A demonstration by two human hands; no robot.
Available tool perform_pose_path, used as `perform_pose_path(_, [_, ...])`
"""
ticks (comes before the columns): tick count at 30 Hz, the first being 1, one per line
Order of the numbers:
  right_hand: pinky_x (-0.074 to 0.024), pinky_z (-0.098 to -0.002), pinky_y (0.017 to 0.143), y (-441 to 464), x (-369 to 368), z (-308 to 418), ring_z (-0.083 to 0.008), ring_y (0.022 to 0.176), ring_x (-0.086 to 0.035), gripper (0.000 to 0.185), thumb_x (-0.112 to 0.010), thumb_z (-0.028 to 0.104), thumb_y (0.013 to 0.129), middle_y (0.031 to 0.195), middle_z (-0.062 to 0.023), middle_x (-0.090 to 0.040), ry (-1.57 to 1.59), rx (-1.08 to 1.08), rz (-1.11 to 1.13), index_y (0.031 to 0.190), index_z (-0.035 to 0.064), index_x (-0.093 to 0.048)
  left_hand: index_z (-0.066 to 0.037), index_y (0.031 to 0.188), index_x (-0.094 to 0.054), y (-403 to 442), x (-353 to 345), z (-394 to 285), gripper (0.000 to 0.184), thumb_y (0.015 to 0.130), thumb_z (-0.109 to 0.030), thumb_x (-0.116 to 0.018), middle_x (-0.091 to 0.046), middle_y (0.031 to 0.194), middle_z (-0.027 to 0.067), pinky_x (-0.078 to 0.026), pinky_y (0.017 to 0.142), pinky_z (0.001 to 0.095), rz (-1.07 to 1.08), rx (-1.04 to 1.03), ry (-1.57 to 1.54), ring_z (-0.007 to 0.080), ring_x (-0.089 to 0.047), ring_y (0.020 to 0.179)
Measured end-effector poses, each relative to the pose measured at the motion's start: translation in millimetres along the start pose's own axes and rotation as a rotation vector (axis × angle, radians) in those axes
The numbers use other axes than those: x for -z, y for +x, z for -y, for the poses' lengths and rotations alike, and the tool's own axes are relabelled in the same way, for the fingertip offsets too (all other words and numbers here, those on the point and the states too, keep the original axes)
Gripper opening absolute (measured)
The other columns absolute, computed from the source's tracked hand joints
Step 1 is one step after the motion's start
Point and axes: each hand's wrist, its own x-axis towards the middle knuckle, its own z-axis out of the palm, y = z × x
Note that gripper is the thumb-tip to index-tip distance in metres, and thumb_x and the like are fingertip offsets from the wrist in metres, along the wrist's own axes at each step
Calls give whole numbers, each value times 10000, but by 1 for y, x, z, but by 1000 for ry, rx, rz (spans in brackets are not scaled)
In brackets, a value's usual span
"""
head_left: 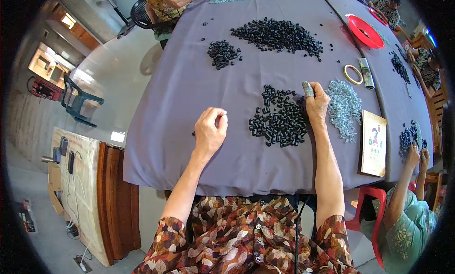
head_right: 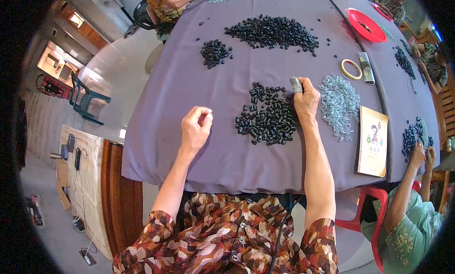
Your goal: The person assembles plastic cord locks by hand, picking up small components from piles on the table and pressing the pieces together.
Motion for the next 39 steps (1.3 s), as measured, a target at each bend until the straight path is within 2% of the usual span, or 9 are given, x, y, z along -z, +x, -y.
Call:
perform_pose_path(3, [-419,-311,527,-1,1,-1,-194,499,-505,99,-599,94,778,581,-127,-534,-34,29,-34,862,42,-602,-41,748,-540,-15,7,23,60,728,7,-570,-536,728,63,-447,642,369,-26,-38,171,240,-551,717])
perform_pose_path(9, [-400,-292,505,-11,5,2,-129,495,-456,99,-604,111,791,555,-91,-510,0,14,-60,846,29,-602,-36,848,-565,-16,11,13,67,783,-34,-582,-542,725,56,-444,612,333,-241,-240,120,209,-531,666])
perform_pose_path(13, [-403,-284,508,-19,10,12,-121,511,-468,95,-590,116,817,569,-76,-530,9,18,-55,840,24,-598,-46,939,-567,0,15,-1,197,903,-231,-511,-570,773,48,-420,562,253,-96,345,-802,125,-516,640])
perform_pose_path(16, [-429,-283,545,-27,14,31,-123,567,-504,89,-598,106,825,627,-64,-565,15,45,-50,845,18,-597,-37,958,-551,14,9,5,260,913,-286,-489,-570,770,50,-405,548,252,112,428,-1588,117,-515,636])
perform_pose_path(22, [-442,-243,606,-69,-1,120,-119,678,-529,163,-642,12,760,855,-66,-593,248,281,109,908,32,-577,-39,985,-522,29,-26,-16,375,930,-391,-407,-559,807,48,-395,579,248,197,386,-1549,113,-508,678])
perform_pose_path(28, [-475,-268,630,-102,-37,158,-189,800,-575,225,-622,-38,731,1045,-122,-593,483,265,237,937,16,-550,-40,1012,-504,28,-39,-22,446,931,-450,-350,-551,838,63,-460,676,261,138,515,-1509,133,-516,719])
perform_pose_path(29, [-448,-246,610,-105,-43,160,-130,721,-536,210,-604,-54,738,972,-89,-602,479,255,220,932,15,-561,-39,1013,-504,27,-37,-23,449,930,-453,-348,-552,842,65,-462,671,257,146,534,-1480,132,-517,721])
perform_pose_path(33, [-458,-263,623,-109,-50,152,-154,700,-543,284,-603,-60,716,873,-89,-574,374,350,258,987,15,-561,-40,1033,-488,27,-38,-23,479,920,-484,-347,-554,863,72,-470,649,246,186,569,-1438,133,-520,724])
perform_pose_path(39, [-460,-282,659,-107,-49,151,-199,753,-564,322,-594,-63,717,919,-103,-580,473,202,329,1023,14,-533,-46,1054,-479,26,-41,-21,492,916,-498,-343,-555,871,69,-478,643,235,198,591,-1477,127,-526,727])
